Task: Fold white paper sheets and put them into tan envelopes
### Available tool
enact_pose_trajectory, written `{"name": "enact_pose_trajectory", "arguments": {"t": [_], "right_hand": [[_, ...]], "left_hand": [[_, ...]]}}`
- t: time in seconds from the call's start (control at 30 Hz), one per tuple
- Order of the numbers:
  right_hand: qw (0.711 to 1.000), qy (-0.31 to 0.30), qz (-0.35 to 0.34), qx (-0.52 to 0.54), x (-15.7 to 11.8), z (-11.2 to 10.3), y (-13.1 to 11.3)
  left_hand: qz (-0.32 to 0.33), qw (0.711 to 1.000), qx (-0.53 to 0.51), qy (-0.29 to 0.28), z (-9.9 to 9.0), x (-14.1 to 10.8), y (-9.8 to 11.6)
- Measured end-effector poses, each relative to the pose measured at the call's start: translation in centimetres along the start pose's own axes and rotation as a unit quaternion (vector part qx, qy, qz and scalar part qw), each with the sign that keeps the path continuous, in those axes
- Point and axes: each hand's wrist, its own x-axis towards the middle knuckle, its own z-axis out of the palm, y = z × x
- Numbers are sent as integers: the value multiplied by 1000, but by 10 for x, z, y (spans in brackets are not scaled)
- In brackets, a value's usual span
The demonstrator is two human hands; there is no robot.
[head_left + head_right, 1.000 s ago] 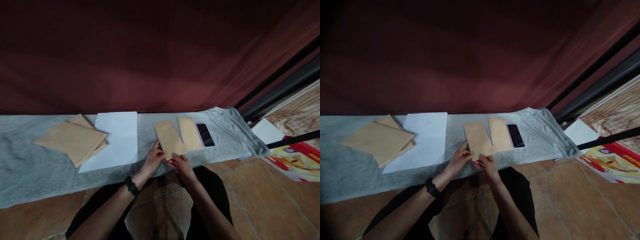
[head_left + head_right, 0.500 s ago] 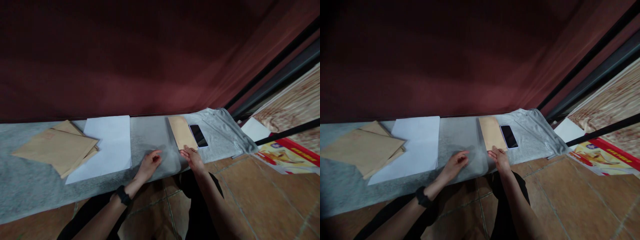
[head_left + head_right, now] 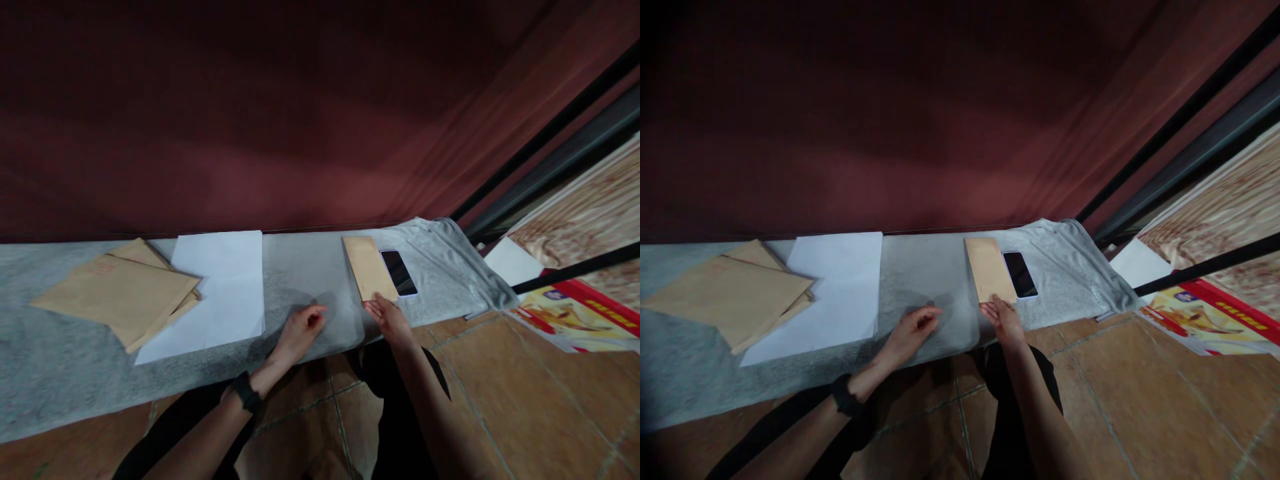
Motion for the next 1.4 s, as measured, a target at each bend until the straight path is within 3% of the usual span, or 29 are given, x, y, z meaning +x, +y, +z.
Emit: {"name": "enact_pose_trajectory", "arguments": {"t": [0.27, 0.4, 0.47, 0.57, 0.67, 0.73, 0.87, 0.97, 1.1, 1.4], "right_hand": [[997, -51, 31, -38, -18, -15, -2], [997, -53, 35, -49, -25, -17, -6], [996, -58, 22, -63, -27, -13, -9], [990, -89, -9, -104, -26, 0, -16], [975, -146, -26, -167, -19, 27, -21], [957, -191, -35, -215, -11, 49, -19], [916, -271, -72, -288, 1, 91, 2], [904, -296, -74, -299, 6, 107, 19], [890, -324, -63, -315, 13, 109, 24], [892, -333, -44, -301, 18, 110, 22]], "left_hand": [[34, 993, 116, 15, -12, -6, 9], [65, 973, 219, 42, -24, -9, 9], [78, 948, 300, 76, -34, -11, 9], [60, 886, 435, 149, -51, -15, 8], [-18, 822, 529, 209, -66, -19, 1], [-79, 804, 548, 218, -73, -21, -5], [-134, 812, 535, 192, -78, -21, -9], [-146, 808, 542, 181, -77, -19, -4], [-157, 794, 564, 163, -76, -14, 4], [-165, 807, 543, 163, -77, -11, 8]]}}
